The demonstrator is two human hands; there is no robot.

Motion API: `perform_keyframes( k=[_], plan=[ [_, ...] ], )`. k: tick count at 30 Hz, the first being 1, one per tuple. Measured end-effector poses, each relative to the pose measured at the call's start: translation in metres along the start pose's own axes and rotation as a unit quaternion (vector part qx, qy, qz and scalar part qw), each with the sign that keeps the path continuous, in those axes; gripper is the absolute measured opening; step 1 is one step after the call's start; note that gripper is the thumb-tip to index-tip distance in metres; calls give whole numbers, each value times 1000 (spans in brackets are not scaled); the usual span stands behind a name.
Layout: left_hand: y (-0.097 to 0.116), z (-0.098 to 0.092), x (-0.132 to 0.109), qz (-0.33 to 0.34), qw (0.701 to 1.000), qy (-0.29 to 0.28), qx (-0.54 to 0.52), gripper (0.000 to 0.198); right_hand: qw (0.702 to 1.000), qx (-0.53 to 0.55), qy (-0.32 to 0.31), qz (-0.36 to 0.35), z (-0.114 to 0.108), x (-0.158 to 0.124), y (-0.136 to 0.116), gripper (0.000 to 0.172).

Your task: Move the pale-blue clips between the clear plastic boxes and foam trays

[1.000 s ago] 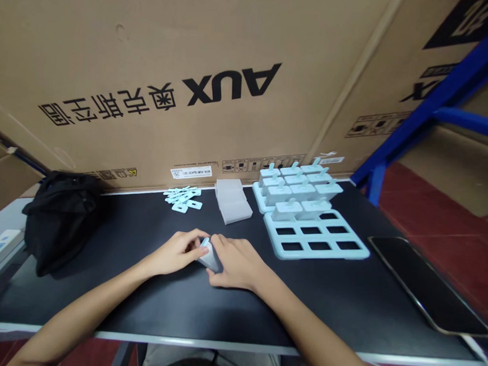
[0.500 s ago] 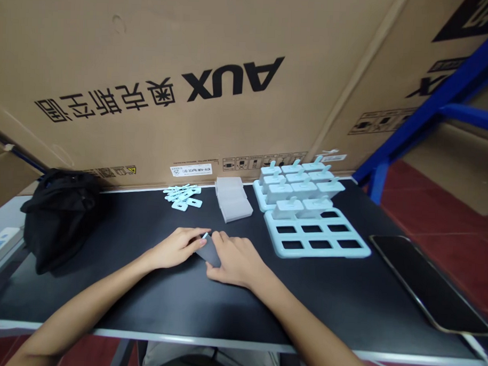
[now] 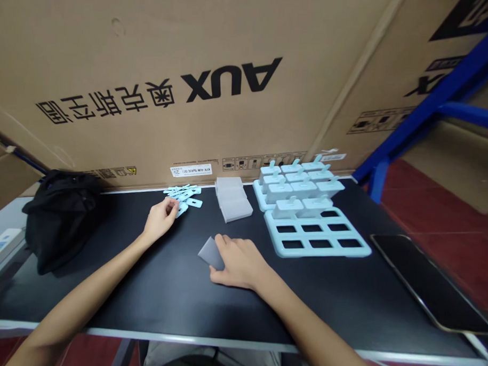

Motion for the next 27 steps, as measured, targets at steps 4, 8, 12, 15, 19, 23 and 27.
perform_keyframes(
  k=[4,8,12,15,19,23,27],
  plan=[
    [28,10,10,36,997,-11,65,16,1000,-6,1,2,2,0,1,32],
    [56,23,20,96,988,-18,121,16,1000,-4,9,0,2,0,0,33],
    [61,35,22,130,977,-37,162,16,1000,-1,8,-5,1,0,0,35],
    [57,40,20,146,971,-40,185,16,1000,1,6,-5,0,-1,0,35],
    [52,43,20,165,962,-29,217,16,1000,3,6,-3,-1,-1,1,34],
    [56,37,18,173,963,-1,206,16,1000,5,8,-3,1,-1,1,35],
    [70,25,1,195,973,-23,119,23,1000,2,15,-7,1,0,2,36]
  ],
)
Point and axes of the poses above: each hand's wrist, its own x-axis towards the middle knuckle, its own z-axis out of the palm, y = z × x, the point moved 9 cm from there along x, towards the middle knuckle, and after that the axes turned 15 degrees about y, right-handed, at the moved point
